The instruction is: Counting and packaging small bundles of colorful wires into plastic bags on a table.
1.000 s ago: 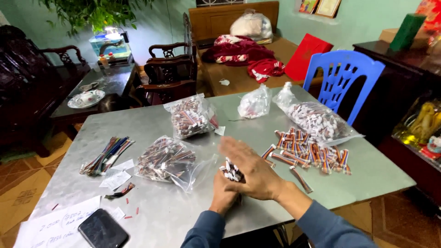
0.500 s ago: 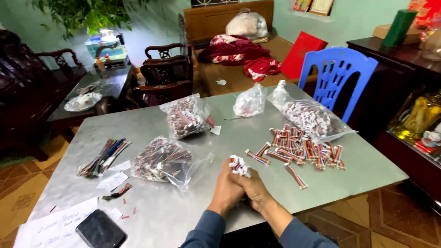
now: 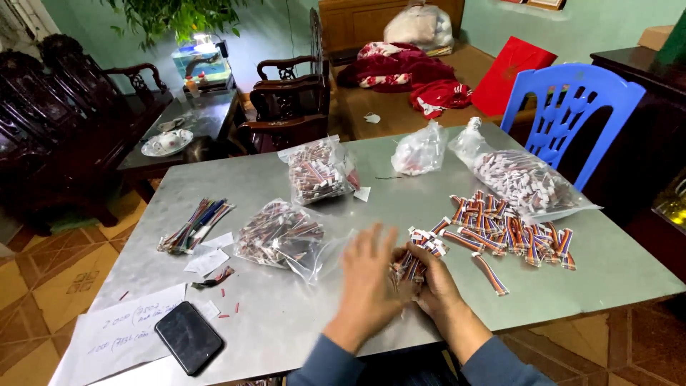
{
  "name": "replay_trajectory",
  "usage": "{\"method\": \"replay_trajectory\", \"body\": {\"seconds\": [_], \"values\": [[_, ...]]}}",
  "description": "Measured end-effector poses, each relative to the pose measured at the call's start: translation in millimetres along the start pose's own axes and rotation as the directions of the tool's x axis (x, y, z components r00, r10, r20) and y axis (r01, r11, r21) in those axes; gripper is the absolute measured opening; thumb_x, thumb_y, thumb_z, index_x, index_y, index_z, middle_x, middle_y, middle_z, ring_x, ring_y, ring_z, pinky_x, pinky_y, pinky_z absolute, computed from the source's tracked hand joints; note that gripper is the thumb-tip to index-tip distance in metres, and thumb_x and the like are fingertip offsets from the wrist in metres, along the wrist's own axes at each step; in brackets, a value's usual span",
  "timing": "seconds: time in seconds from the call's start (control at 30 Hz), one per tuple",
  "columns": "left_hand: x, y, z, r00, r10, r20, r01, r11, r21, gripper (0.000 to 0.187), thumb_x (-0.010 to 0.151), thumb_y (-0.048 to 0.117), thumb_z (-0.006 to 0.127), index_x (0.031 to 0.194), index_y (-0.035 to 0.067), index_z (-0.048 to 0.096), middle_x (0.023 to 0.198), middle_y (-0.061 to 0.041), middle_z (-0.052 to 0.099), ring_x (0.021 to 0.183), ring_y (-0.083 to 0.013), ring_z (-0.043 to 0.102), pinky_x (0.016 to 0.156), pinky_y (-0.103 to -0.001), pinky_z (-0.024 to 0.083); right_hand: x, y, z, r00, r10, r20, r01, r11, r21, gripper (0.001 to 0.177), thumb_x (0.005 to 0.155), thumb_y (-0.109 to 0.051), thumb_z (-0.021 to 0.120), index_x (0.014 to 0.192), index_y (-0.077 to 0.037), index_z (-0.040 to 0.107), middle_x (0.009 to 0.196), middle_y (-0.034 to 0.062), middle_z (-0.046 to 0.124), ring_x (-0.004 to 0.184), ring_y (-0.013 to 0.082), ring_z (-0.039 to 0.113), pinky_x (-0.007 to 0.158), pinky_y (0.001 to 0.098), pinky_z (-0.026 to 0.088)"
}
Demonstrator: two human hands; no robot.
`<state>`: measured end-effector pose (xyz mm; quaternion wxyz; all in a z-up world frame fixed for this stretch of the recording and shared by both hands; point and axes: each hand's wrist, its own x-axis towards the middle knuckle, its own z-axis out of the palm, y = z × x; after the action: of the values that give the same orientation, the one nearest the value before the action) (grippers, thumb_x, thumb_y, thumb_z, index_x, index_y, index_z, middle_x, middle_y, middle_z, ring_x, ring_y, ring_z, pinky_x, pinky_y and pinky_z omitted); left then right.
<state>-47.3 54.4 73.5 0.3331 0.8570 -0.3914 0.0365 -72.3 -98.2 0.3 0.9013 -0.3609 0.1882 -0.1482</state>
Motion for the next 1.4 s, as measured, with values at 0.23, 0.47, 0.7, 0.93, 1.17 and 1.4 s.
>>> {"method": "replay_trajectory", "body": {"seconds": [0.23,0.47,0.7,0.93,1.17,1.4], "values": [[25,-137,-33,0.969,-0.023,-0.248,0.142,0.868,0.476,0.013,0.084,0.015,0.056,0.071,0.015,0.056,0.071,-0.006,0.064,0.064,-0.0371,0.060,0.050,-0.051,0.041,-30,-10,31,0.986,0.054,0.155,-0.006,0.955,-0.298,0.018,0.089,-0.004,0.071,0.076,0.006,0.065,0.065,0.0206,0.067,0.051,0.0328,0.067,0.051,0.0456,0.060],[-7,-89,-7,0.932,-0.169,-0.322,0.274,0.908,0.318,0.025,0.097,0.053,0.062,0.104,0.029,0.069,0.086,0.002,0.069,0.078,-0.0276,0.074,0.069,-0.044,0.060,3,0,35,0.977,0.147,0.153,-0.062,0.888,-0.455,0.028,0.082,-0.015,0.076,0.069,0.007,0.064,0.054,0.0236,0.060,0.045,0.0343,0.066,0.036,0.0443,0.053],[-215,-47,184,0.907,0.188,0.377,-0.127,0.975,-0.180,0.067,0.095,0.046,0.064,0.133,0.006,0.025,0.135,-0.020,0.024,0.121,-0.0401,0.023,0.096,-0.056,0.026,-2,4,-15,0.957,0.187,0.224,-0.044,0.851,-0.523,0.016,0.086,-0.007,0.066,0.075,0.004,0.065,0.057,0.0198,0.064,0.046,0.0275,0.063,0.045,0.0374,0.053],[-214,-56,169,0.768,-0.104,0.632,0.291,0.936,-0.199,0.085,0.097,0.026,0.071,0.159,0.003,0.017,0.167,-0.022,0.012,0.147,-0.0427,0.031,0.115,-0.049,0.040,-11,-18,5,0.952,0.198,0.233,-0.071,0.885,-0.460,0.023,0.091,-0.005,0.069,0.072,-0.001,0.059,0.066,0.0116,0.059,0.053,0.0227,0.062,0.049,0.0403,0.058],[-182,-54,140,0.944,0.043,0.327,-0.024,0.998,-0.062,0.021,0.100,0.026,0.058,0.081,0.017,0.058,0.078,-0.007,0.067,0.073,-0.0345,0.068,0.058,-0.049,0.047,-6,-22,-9,0.948,0.274,0.160,-0.219,0.930,-0.295,0.027,0.088,-0.005,0.071,0.111,0.007,0.066,0.066,0.0092,0.059,0.052,0.0176,0.060,0.048,0.0330,0.054],[-114,1,21,0.865,-0.258,0.431,0.490,0.248,-0.836,0.011,0.090,0.003,0.073,0.098,-0.004,0.072,0.089,-0.020,0.083,0.065,-0.0187,0.073,0.063,-0.026,0.057,-14,-34,-33,0.903,0.356,0.240,-0.294,0.920,-0.258,0.018,0.090,-0.008,0.068,0.104,0.001,0.065,0.069,0.0045,0.057,0.053,0.0138,0.057,0.050,0.0318,0.052]]}}
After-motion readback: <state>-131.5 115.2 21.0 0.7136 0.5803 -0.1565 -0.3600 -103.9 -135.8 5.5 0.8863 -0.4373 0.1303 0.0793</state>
